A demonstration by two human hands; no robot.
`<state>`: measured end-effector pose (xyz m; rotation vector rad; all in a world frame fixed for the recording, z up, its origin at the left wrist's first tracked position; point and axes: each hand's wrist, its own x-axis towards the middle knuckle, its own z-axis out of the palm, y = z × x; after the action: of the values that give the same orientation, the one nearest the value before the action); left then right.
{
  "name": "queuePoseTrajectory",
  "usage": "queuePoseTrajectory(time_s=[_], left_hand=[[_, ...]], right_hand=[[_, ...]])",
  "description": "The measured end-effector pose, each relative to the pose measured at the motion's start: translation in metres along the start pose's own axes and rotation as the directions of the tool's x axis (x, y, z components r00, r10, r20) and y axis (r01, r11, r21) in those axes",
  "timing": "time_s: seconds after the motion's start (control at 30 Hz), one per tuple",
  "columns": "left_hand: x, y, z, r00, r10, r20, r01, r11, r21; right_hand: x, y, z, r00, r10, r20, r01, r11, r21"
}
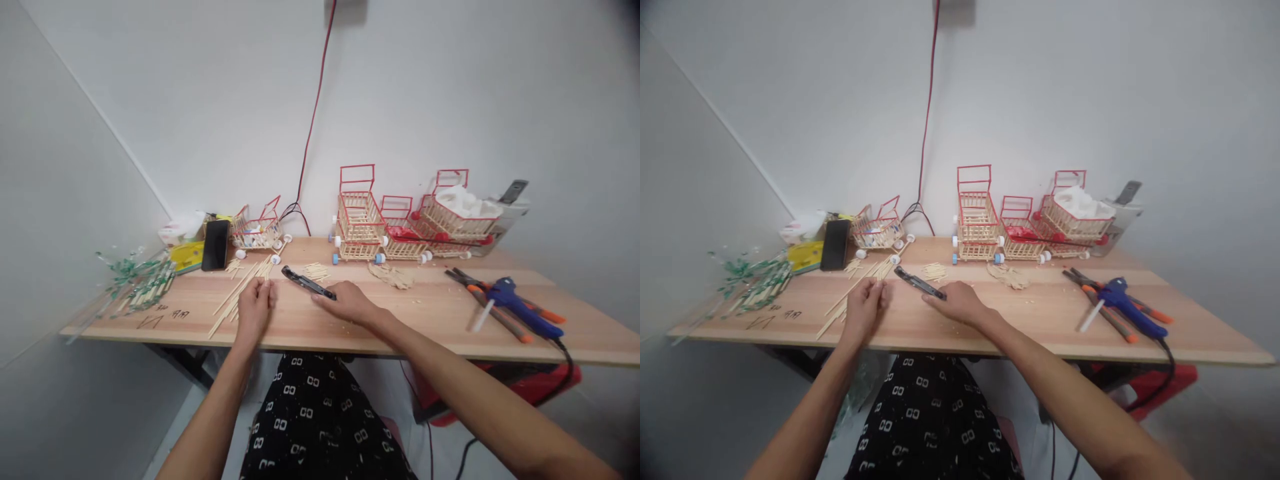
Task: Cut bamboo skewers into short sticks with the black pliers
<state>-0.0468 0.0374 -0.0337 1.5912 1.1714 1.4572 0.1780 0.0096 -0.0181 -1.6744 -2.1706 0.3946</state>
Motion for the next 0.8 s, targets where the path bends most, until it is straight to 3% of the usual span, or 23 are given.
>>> queuePoseTrajectory(time_s=[0.1, 0.17, 0.27, 0.4, 0.53, 0.63, 0.8], left_hand=[[0.007, -0.006, 0.003, 0.984, -0.16, 0.077, 0.177, 0.92, -0.35], [0.012, -0.005, 0.006, 0.958, -0.241, 0.157, 0.287, 0.824, -0.489], [0.02, -0.001, 0.015, 0.909, -0.284, 0.306, 0.414, 0.699, -0.583], [0.026, 0.002, 0.028, 0.851, -0.254, 0.459, 0.507, 0.622, -0.597], [0.026, -0.001, 0.032, 0.836, -0.276, 0.474, 0.531, 0.619, -0.578], [0.025, -0.003, 0.029, 0.857, -0.297, 0.422, 0.501, 0.675, -0.542], [0.023, 0.002, 0.031, 0.902, -0.172, 0.395, 0.385, 0.735, -0.558]], right_hand=[[-0.001, 0.003, -0.002, 0.998, -0.054, 0.023, 0.053, 0.997, 0.063], [0.0, 0.006, -0.002, 0.995, -0.101, 0.018, 0.098, 0.988, 0.121], [0.002, 0.009, -0.002, 0.988, -0.152, 0.012, 0.146, 0.966, 0.212], [0.002, 0.014, -0.002, 0.985, -0.174, -0.015, 0.168, 0.923, 0.347], [0.001, 0.02, -0.003, 0.992, -0.107, 0.061, 0.06, 0.855, 0.515], [0.0, 0.025, -0.001, 0.991, -0.093, 0.097, 0.005, 0.75, 0.661], [0.003, 0.027, 0.003, 0.998, -0.027, 0.05, -0.025, 0.59, 0.807]])
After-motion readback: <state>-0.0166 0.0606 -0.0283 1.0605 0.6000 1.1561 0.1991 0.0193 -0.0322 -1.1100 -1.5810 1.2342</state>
